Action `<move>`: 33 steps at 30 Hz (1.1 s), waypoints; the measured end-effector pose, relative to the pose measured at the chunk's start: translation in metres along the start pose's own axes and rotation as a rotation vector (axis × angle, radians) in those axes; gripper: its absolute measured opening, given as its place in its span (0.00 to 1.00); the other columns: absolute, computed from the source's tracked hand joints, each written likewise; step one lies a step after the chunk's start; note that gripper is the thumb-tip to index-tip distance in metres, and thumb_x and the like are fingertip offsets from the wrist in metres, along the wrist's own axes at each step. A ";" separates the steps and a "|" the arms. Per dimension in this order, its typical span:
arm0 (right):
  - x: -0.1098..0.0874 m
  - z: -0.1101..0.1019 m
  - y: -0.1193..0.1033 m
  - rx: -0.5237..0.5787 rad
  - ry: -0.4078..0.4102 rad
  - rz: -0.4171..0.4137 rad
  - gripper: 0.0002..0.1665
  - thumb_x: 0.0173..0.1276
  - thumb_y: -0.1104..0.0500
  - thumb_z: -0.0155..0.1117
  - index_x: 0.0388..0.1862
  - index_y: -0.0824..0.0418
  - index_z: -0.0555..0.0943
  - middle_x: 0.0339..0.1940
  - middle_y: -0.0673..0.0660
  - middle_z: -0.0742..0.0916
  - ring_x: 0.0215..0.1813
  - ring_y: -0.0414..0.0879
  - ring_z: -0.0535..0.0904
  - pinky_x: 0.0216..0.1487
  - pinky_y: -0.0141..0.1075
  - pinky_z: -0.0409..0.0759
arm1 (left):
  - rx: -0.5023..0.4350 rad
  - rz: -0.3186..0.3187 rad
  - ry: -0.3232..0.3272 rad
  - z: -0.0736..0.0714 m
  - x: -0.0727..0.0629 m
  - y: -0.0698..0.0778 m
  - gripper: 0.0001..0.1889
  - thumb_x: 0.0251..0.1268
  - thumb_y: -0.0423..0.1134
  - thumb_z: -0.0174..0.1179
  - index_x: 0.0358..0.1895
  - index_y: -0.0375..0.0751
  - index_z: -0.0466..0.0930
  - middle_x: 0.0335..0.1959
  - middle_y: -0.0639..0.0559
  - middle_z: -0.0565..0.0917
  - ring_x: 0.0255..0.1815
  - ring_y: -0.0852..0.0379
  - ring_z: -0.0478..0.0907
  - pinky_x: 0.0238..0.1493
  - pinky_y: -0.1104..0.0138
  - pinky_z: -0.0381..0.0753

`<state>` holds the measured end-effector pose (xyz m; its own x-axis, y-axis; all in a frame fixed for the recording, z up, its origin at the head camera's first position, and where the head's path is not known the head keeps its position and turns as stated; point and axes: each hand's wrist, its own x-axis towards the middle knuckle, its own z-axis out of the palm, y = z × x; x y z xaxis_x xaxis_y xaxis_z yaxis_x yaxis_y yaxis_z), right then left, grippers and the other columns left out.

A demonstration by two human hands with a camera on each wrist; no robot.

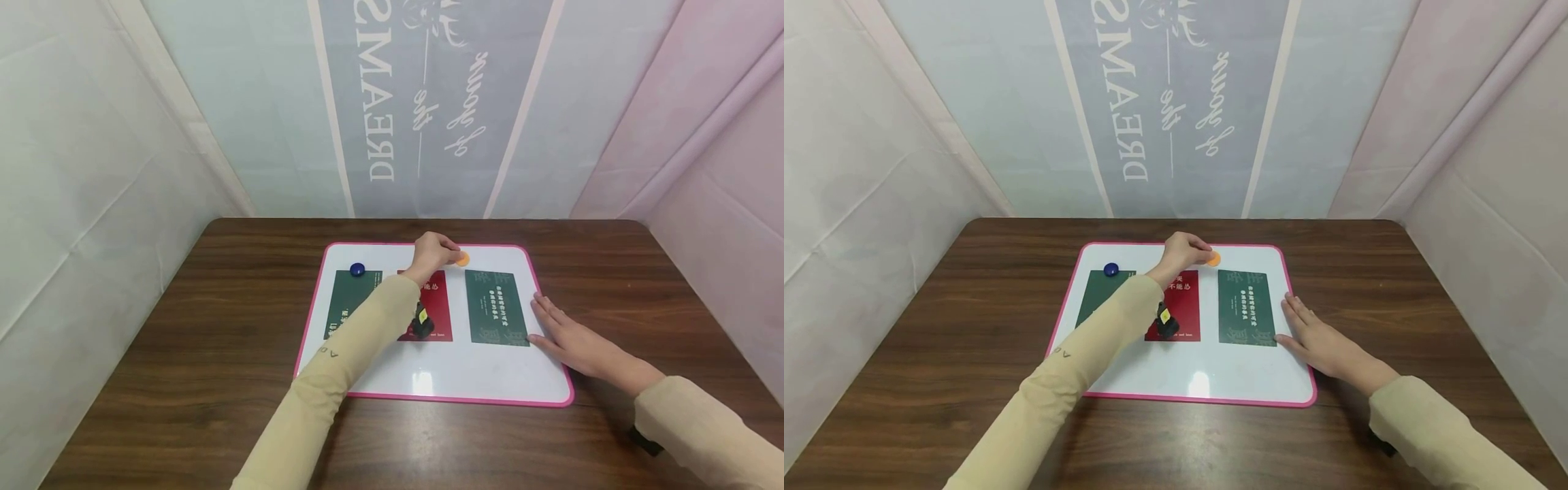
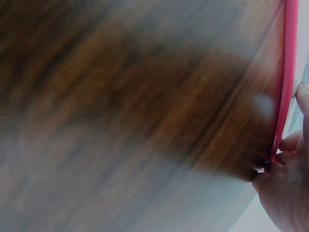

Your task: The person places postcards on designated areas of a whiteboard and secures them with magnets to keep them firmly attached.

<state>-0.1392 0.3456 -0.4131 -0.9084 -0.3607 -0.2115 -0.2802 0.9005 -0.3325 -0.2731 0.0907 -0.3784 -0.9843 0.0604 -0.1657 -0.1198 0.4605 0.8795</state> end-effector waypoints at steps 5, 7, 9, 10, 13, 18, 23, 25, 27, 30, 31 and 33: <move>-0.001 0.003 -0.001 -0.001 0.005 -0.001 0.51 0.64 0.33 0.47 0.73 0.59 0.41 0.74 0.62 0.46 0.72 0.62 0.44 0.61 0.61 0.56 | 0.023 0.012 0.008 0.007 -0.001 0.004 0.06 0.50 0.40 0.68 0.30 0.42 0.85 0.29 0.53 0.82 0.28 0.60 0.78 0.33 0.72 0.77; -0.002 0.004 -0.001 -0.001 0.010 -0.001 0.51 0.64 0.33 0.47 0.73 0.59 0.41 0.74 0.62 0.46 0.72 0.61 0.44 0.61 0.60 0.56 | 0.021 0.015 0.010 0.010 -0.003 0.004 0.06 0.50 0.39 0.68 0.30 0.41 0.85 0.29 0.53 0.81 0.28 0.60 0.77 0.33 0.71 0.77; -0.002 0.006 -0.002 -0.002 0.014 -0.003 0.51 0.64 0.33 0.47 0.73 0.59 0.41 0.74 0.62 0.46 0.72 0.61 0.44 0.61 0.60 0.56 | 0.011 0.014 0.012 0.013 -0.004 0.005 0.06 0.49 0.39 0.69 0.29 0.42 0.85 0.28 0.54 0.81 0.27 0.60 0.77 0.32 0.72 0.77; -0.002 0.006 -0.002 -0.003 0.015 -0.003 0.51 0.64 0.33 0.47 0.73 0.59 0.41 0.74 0.62 0.46 0.72 0.61 0.44 0.61 0.60 0.56 | 0.008 0.015 0.011 0.014 -0.004 0.005 0.05 0.49 0.38 0.69 0.28 0.41 0.85 0.28 0.54 0.81 0.27 0.61 0.77 0.32 0.72 0.77; -0.003 0.009 -0.003 -0.004 0.016 -0.002 0.51 0.64 0.33 0.47 0.73 0.59 0.41 0.74 0.62 0.46 0.72 0.61 0.44 0.61 0.60 0.55 | -0.001 0.013 0.006 0.019 -0.005 0.005 0.05 0.49 0.37 0.69 0.27 0.41 0.85 0.27 0.54 0.81 0.26 0.61 0.77 0.31 0.73 0.76; -0.004 0.012 -0.004 -0.009 0.021 0.002 0.51 0.64 0.33 0.46 0.73 0.59 0.40 0.74 0.61 0.46 0.72 0.61 0.43 0.61 0.61 0.55 | 0.002 0.016 0.010 0.029 -0.004 0.005 0.04 0.48 0.37 0.69 0.26 0.41 0.84 0.25 0.54 0.81 0.24 0.62 0.77 0.30 0.74 0.76; -0.005 0.016 -0.004 -0.018 0.030 0.005 0.51 0.64 0.33 0.47 0.73 0.59 0.41 0.74 0.61 0.46 0.72 0.61 0.43 0.62 0.60 0.55 | 0.014 0.022 0.018 0.038 -0.006 0.006 0.04 0.47 0.36 0.69 0.26 0.41 0.85 0.23 0.55 0.81 0.24 0.62 0.76 0.29 0.74 0.75; -0.006 0.018 -0.003 -0.021 0.036 0.008 0.51 0.64 0.33 0.47 0.73 0.59 0.41 0.74 0.61 0.46 0.72 0.61 0.43 0.62 0.60 0.55 | 0.023 0.022 0.022 0.042 -0.007 0.007 0.03 0.48 0.36 0.69 0.26 0.42 0.85 0.23 0.56 0.81 0.24 0.62 0.75 0.29 0.74 0.74; -0.007 0.020 -0.003 -0.023 0.041 0.010 0.51 0.64 0.33 0.47 0.73 0.60 0.42 0.74 0.61 0.46 0.72 0.62 0.44 0.62 0.60 0.55 | 0.031 0.024 0.027 0.045 -0.008 0.006 0.04 0.48 0.37 0.69 0.26 0.42 0.85 0.23 0.56 0.81 0.25 0.62 0.75 0.28 0.74 0.74; -0.007 0.023 -0.003 -0.022 0.046 0.013 0.51 0.63 0.33 0.47 0.73 0.59 0.42 0.74 0.61 0.46 0.72 0.62 0.44 0.61 0.60 0.56 | 0.037 0.037 0.032 0.050 -0.011 0.004 0.04 0.48 0.37 0.69 0.26 0.42 0.85 0.23 0.56 0.81 0.25 0.62 0.74 0.27 0.75 0.73; -0.007 0.023 -0.003 -0.022 0.045 0.012 0.51 0.64 0.33 0.47 0.73 0.59 0.41 0.74 0.61 0.46 0.71 0.62 0.44 0.61 0.61 0.55 | 0.037 0.044 0.031 0.052 -0.011 0.003 0.04 0.48 0.37 0.69 0.26 0.42 0.85 0.23 0.56 0.81 0.25 0.62 0.74 0.27 0.75 0.74; -0.008 0.025 -0.003 -0.020 0.044 0.017 0.51 0.64 0.33 0.46 0.73 0.59 0.41 0.74 0.61 0.45 0.72 0.62 0.43 0.61 0.61 0.55 | 0.036 0.050 0.031 0.054 -0.013 0.001 0.04 0.48 0.37 0.69 0.26 0.42 0.85 0.23 0.56 0.81 0.26 0.62 0.74 0.28 0.75 0.74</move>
<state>-0.1235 0.3392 -0.4336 -0.9256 -0.3350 -0.1760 -0.2706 0.9111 -0.3109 -0.2535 0.1385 -0.3990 -0.9926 0.0569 -0.1071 -0.0658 0.4892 0.8697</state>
